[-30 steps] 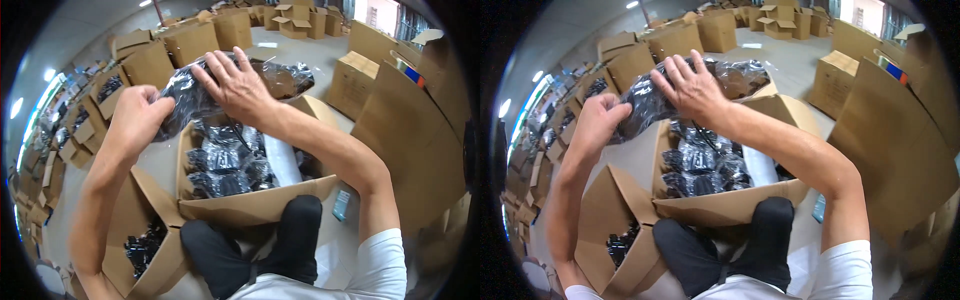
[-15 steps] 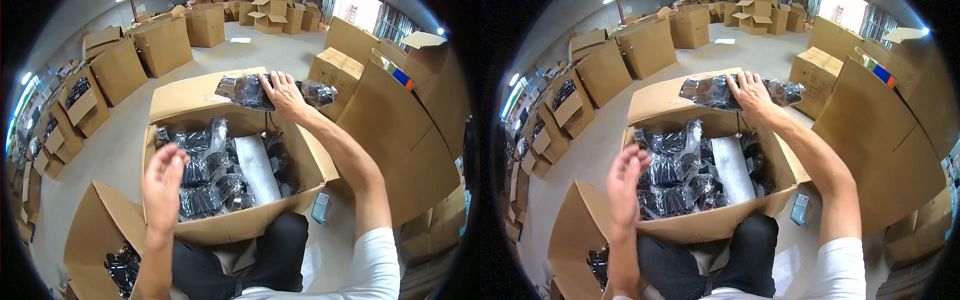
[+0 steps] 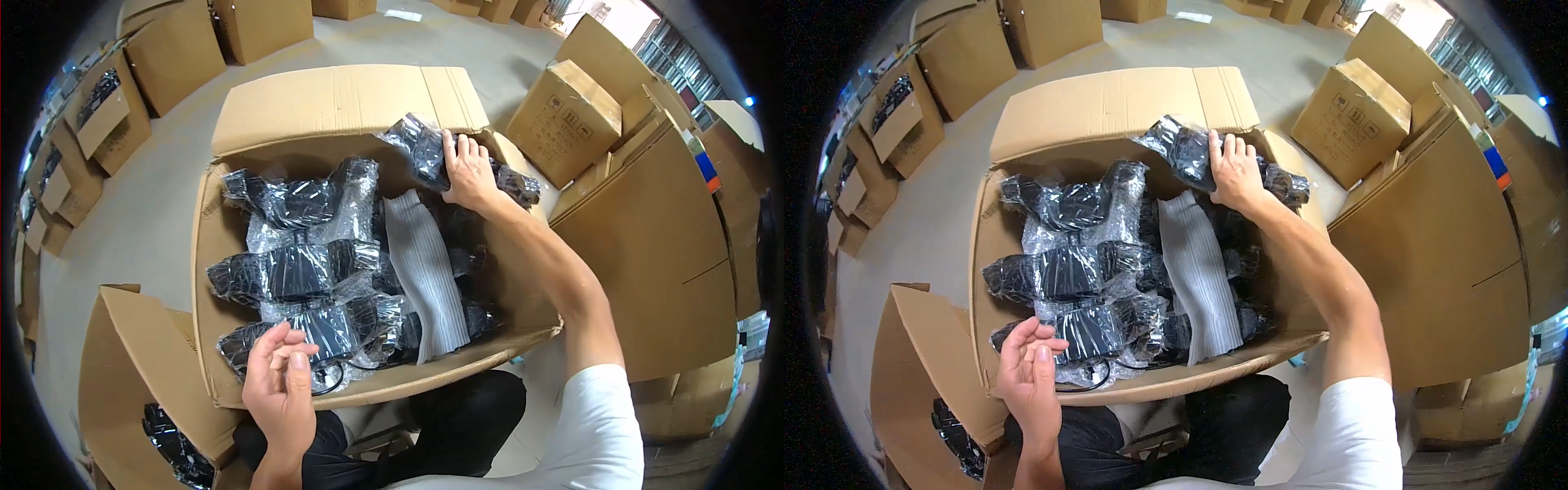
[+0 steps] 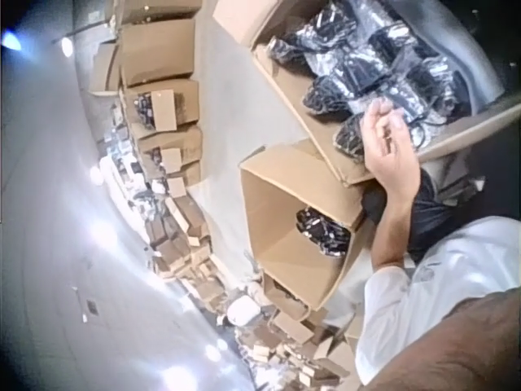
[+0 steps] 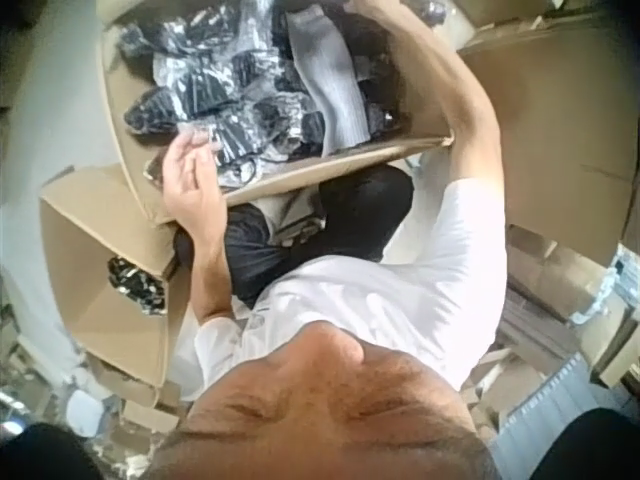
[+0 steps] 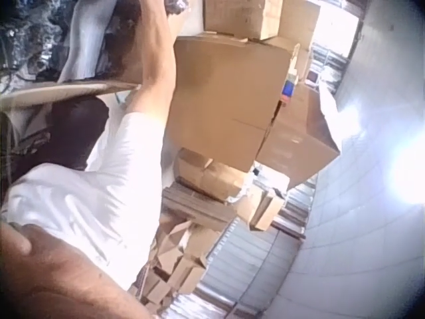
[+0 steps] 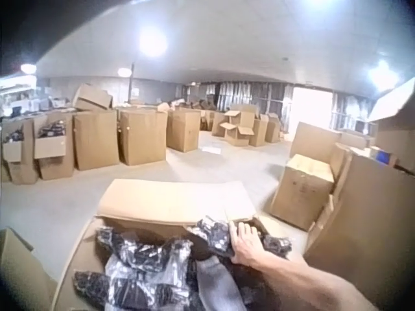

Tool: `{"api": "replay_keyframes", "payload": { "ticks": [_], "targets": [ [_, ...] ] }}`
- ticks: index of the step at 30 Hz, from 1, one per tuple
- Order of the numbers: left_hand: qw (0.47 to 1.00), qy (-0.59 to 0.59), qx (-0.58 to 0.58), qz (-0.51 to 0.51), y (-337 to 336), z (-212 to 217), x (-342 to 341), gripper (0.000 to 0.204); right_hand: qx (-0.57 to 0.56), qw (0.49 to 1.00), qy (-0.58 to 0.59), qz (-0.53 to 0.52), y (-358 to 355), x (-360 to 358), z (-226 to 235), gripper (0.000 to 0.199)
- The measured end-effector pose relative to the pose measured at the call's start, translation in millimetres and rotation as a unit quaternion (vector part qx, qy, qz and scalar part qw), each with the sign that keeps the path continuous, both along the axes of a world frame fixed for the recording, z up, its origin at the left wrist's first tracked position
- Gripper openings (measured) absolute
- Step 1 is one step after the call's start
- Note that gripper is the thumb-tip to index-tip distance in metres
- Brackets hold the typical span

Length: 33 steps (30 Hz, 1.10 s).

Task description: The person packages black plastic components into cardboard boxes by hand, using foam sheets for protection.

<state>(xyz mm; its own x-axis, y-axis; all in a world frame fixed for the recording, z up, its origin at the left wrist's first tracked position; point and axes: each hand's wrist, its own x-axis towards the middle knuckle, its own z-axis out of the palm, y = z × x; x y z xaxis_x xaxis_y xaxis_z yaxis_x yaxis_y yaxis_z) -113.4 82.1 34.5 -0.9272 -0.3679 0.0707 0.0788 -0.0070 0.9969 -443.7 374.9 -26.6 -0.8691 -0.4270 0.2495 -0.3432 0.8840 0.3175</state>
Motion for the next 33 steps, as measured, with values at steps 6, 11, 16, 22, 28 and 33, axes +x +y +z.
{"api": "replay_keyframes", "payload": {
  "ticks": [6,11,16,22,28,33],
  "targets": [
    [0.998,-0.009,-0.043,-0.048,3.9,4.4,6.5,0.038,0.152,0.982,-0.103,0.039,6.3,20.2,-49.2,0.126],
    [0.998,-0.002,-0.049,-0.051,3.3,0.4,7.4,0.039,0.206,0.965,-0.155,0.048,10.0,-8.2,-91.6,0.126],
    [0.995,-0.026,-0.088,-0.03,1.6,-1.1,7.7,0.038,0.176,0.952,-0.236,0.089,-7.0,-24.9,-123.0,0.126],
    [0.992,-0.069,-0.098,-0.042,2.8,4.0,2.7,0.044,0.058,0.953,-0.273,0.119,-9.3,-46.5,-168.1,0.126],
    [0.988,-0.009,-0.137,-0.075,-15.5,12.8,14.1,0.04,-0.095,0.945,-0.25,0.19,-25.7,-35.4,-183.0,0.109],
    [0.995,-0.007,-0.074,-0.073,0.8,3.5,9.6,0.043,-0.091,0.943,-0.268,0.177,-34.4,3.3,-167.3,0.094]
  ]
}}
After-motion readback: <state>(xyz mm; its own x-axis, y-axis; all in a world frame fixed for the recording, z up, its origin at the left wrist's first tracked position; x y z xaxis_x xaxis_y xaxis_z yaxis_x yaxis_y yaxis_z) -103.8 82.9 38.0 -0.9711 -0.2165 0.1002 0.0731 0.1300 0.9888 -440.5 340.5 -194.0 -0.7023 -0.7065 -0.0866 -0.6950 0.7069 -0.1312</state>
